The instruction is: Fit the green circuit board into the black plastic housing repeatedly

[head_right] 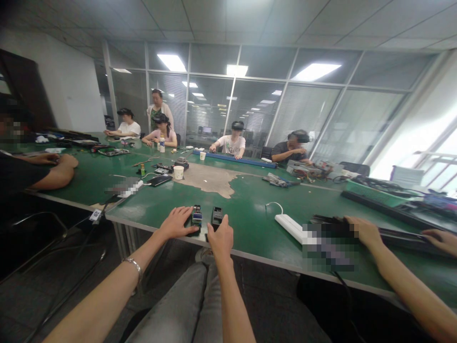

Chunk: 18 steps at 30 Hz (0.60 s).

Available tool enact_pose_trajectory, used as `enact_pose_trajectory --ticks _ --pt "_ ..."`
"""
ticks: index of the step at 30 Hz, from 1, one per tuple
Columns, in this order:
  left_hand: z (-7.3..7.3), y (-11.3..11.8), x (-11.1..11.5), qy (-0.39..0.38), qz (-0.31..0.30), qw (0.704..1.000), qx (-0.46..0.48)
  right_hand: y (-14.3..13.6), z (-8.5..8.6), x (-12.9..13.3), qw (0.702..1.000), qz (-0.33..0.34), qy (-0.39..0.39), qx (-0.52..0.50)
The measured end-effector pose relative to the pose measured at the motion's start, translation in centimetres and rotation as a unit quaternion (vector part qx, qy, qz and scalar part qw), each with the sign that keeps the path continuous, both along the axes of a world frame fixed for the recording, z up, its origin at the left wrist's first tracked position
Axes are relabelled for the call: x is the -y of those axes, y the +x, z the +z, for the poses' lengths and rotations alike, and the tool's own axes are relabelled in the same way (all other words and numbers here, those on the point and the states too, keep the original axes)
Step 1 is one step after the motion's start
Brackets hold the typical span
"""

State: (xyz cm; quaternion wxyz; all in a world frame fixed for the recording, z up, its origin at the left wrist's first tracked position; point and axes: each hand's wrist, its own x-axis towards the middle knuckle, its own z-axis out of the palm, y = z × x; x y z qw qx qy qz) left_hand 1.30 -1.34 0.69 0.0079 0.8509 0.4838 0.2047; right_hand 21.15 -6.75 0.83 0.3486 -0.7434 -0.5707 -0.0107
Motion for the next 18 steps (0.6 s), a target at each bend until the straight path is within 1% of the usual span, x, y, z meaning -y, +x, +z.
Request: enact_pose_trajectory --ticks 3,6,9,13,18 --pt "-0.1 0.0 -0.1 -0.003 0.003 1.000 0.000 0.0 0.5 0.1 0.999 0.007 0.006 -0.041" --pt "-0.3 -0.1 -0.2 -0.006 0.005 1.000 0.004 -0.4 1.9 -0.1 0.994 0.024 0.039 -0.103" --pt "-0.3 -0.1 -0.1 0.000 0.005 1.000 0.014 -1.5 3.4 -0.5 0.987 0.065 0.060 -0.136" --pt "-0.1 -0.1 0.0 0.002 0.010 0.999 0.030 -3.4 4.3 -0.9 0.985 0.111 0.046 -0.124" --pt "0.3 -0.2 0.3 -0.002 0.001 0.999 0.044 -5.0 4.8 -1.1 0.989 0.109 0.016 -0.094"
